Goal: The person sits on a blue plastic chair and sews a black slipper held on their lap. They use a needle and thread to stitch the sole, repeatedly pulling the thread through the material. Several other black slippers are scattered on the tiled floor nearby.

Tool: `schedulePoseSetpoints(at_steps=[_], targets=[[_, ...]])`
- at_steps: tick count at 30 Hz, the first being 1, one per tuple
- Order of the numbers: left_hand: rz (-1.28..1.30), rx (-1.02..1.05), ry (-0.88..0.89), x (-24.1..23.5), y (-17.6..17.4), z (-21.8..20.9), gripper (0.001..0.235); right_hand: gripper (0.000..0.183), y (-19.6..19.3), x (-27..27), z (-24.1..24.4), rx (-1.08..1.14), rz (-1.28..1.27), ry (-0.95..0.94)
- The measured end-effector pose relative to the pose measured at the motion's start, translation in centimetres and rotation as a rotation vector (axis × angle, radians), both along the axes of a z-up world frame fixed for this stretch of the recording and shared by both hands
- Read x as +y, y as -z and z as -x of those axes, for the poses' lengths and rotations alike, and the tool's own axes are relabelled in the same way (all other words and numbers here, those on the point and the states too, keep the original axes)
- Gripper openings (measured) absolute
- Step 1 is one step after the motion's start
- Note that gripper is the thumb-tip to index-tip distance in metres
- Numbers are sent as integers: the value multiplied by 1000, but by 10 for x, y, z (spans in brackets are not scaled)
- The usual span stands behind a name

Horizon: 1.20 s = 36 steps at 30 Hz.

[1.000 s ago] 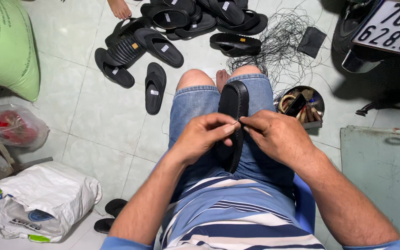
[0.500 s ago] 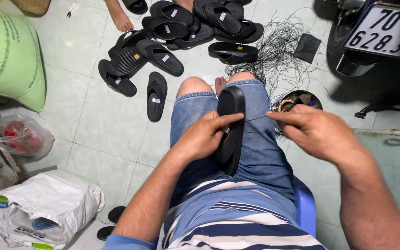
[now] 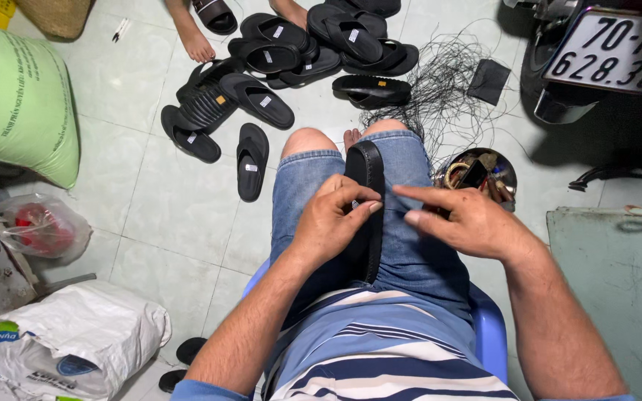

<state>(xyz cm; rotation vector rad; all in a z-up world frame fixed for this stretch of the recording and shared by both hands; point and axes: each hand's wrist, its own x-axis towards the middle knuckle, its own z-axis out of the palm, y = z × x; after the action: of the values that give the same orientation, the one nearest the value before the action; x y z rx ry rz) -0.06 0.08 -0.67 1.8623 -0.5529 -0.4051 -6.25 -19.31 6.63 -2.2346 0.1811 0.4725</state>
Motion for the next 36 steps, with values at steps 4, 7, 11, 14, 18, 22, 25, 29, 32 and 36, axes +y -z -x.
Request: schedulePoseSetpoints(at_steps=[4,7,11,14,18,22,25,29,32,36], targets=[[116,180,-80,1,-1,2,15,35,49,9,5,-9,-172,263],[144,269,-130,-1,6,2,16,16,68,9,2,-131,-182,361],[94,298,-162,2,14,1,17,25,58,2,1,-165,-310,468],[105,297,-110,5,19,0,13,15,53,30,-2,-83,-487,364],[210,409,-78,16,1,6,11,17,67,29,4,-47,-709,432],[89,-36,66,22,7,14,8,12,35,27,4,-404,134,65],[40,-73,77,20,16,16,8,16,42,30,1,-237,338,-43],[36,-3,86,22,10,14,9,14,75,32,3,157,-239,260],[60,5,101,26,14,12,8,1,72,3,22,101,-1292,695],[15,40,221,31,1,7,8,11,309,-290,148,-71,-1064,840]])
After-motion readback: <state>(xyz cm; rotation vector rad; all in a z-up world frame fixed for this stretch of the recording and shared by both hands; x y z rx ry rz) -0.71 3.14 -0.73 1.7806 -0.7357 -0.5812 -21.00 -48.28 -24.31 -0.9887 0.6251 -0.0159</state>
